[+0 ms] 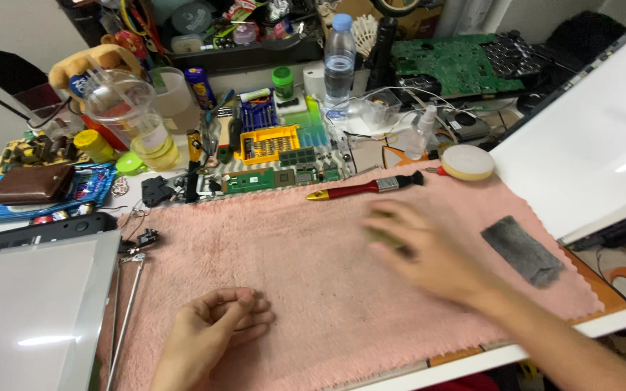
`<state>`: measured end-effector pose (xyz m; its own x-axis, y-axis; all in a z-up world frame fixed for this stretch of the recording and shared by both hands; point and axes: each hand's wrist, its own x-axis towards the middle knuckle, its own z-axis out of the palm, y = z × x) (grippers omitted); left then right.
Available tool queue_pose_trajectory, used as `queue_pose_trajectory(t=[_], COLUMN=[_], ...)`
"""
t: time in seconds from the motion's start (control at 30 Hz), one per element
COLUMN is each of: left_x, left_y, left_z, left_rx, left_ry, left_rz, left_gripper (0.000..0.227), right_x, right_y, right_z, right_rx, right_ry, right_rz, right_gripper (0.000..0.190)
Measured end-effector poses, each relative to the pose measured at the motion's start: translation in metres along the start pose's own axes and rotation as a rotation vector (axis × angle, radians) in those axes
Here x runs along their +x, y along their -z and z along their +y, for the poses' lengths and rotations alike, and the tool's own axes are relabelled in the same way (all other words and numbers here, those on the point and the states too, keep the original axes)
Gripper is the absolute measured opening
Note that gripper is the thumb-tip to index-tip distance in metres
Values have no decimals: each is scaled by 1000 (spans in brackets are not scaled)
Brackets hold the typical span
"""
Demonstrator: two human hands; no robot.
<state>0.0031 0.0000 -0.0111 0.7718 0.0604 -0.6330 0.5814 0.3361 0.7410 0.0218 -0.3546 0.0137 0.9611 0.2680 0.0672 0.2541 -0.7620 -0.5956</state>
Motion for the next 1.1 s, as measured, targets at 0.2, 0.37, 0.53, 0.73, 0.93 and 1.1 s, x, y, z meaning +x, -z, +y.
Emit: queue_pose_trajectory(t=[0.2,0.37,0.53,0.73,0.93,1.1], left_x=[17,33,9,-4,-15,-18], left_y=[11,22,0,-11,-13,-9], left_z=[-16,-27,-12,-3,4,8], left_rx=[-39,-7,40,44,48,58], left_ry=[-25,-72,-46,-21,-51,-18], left_rz=[-40,-8,51,79,88,-18], left_gripper=[24,19,22,20,20,30], right_x=[30,36,9,-39,-60,-32], right_y=[-64,-122,-59,-6,18,1], right_z=[-107,-86,-61,37,90,-3], right_rx=[160,84,-104,-136,-106,-43], right_ry=[399,581,324,62,89,-114], right_rz=[-209,-101,-351,-232,-4,-61], right_gripper=[44,47,53,60,51,74])
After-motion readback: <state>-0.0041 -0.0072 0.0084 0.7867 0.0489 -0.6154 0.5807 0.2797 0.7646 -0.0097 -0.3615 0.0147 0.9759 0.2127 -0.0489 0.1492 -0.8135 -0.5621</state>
